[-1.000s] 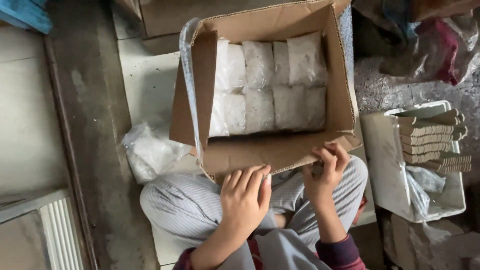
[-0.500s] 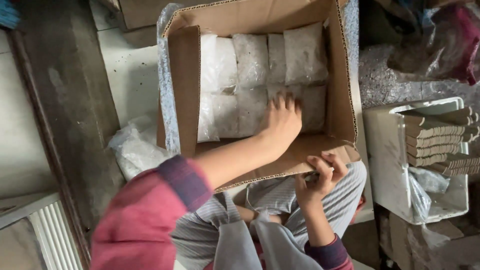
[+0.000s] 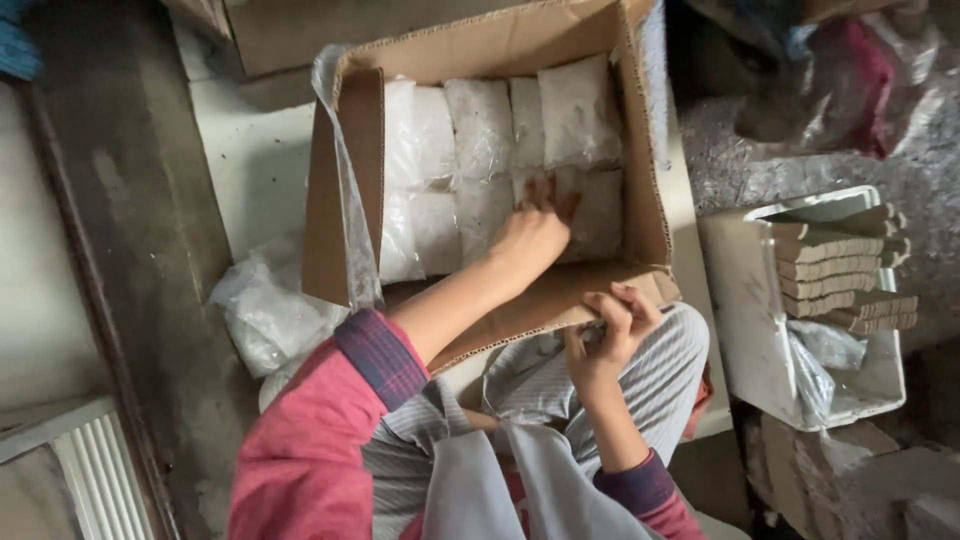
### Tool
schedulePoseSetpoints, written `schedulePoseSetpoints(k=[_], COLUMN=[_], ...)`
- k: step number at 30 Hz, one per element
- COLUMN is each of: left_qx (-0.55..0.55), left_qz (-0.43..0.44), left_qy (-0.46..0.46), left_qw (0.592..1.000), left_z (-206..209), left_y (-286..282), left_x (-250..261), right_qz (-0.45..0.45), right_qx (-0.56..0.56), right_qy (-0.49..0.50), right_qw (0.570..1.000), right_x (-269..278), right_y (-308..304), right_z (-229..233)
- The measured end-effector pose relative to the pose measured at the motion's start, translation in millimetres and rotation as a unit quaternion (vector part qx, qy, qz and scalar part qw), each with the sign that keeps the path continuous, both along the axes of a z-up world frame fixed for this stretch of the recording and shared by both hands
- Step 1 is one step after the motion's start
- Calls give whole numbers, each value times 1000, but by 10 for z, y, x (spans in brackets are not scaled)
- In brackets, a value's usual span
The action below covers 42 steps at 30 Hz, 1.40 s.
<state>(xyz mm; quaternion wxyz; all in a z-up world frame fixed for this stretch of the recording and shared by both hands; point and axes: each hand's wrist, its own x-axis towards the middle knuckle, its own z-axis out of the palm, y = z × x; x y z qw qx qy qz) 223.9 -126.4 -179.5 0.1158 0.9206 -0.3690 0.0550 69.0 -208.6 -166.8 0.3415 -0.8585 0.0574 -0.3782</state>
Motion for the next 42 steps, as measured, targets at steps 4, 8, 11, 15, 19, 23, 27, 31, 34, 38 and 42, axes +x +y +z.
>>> schedulePoseSetpoints(k=[4, 8, 11, 15, 19, 23, 27, 31, 34, 38, 42], left_qx=[-12, -248, -391, -618, -731, -731, -604, -604, -715, -841, -853], left_qz=[30, 88, 159, 163, 71, 22, 63, 222, 236, 104, -23], left_qy=[165, 326, 427, 481, 495, 540, 284, 262, 314, 517, 522], left_qw=[986, 908, 799, 600, 464, 416, 742, 719, 577, 121, -10], left_z=[-537, -150, 497, 1756, 1771, 1137, 1897, 1407, 1128, 1402, 1487], left_y=[130, 574, 900, 1311, 1492, 1646, 1748, 1835, 1687, 1256, 1183], left_x=[247, 646, 468, -202, -671, -1123, -1553, -2076, -2224, -2375, -2465], right_qz=[15, 28, 64, 40, 87, 147, 105, 43, 91, 384, 422], right_qx=[4, 23, 96, 321, 569, 581, 608, 596, 326, -64, -20], right_qy=[9, 60, 68, 96, 79, 75, 89, 102, -21, -68, 96], right_qw=[1000, 998, 991, 941, 814, 797, 782, 795, 941, 919, 901], right_x=[12, 95, 21, -86, -257, -577, -572, -653, -590, -870, -1222], right_y=[-55, 5, 52, 219, 447, 550, 745, 986, 582, 311, 19], right_z=[34, 498, 879, 1199, 1285, 999, 476, 1299, 1196, 1849, 2159])
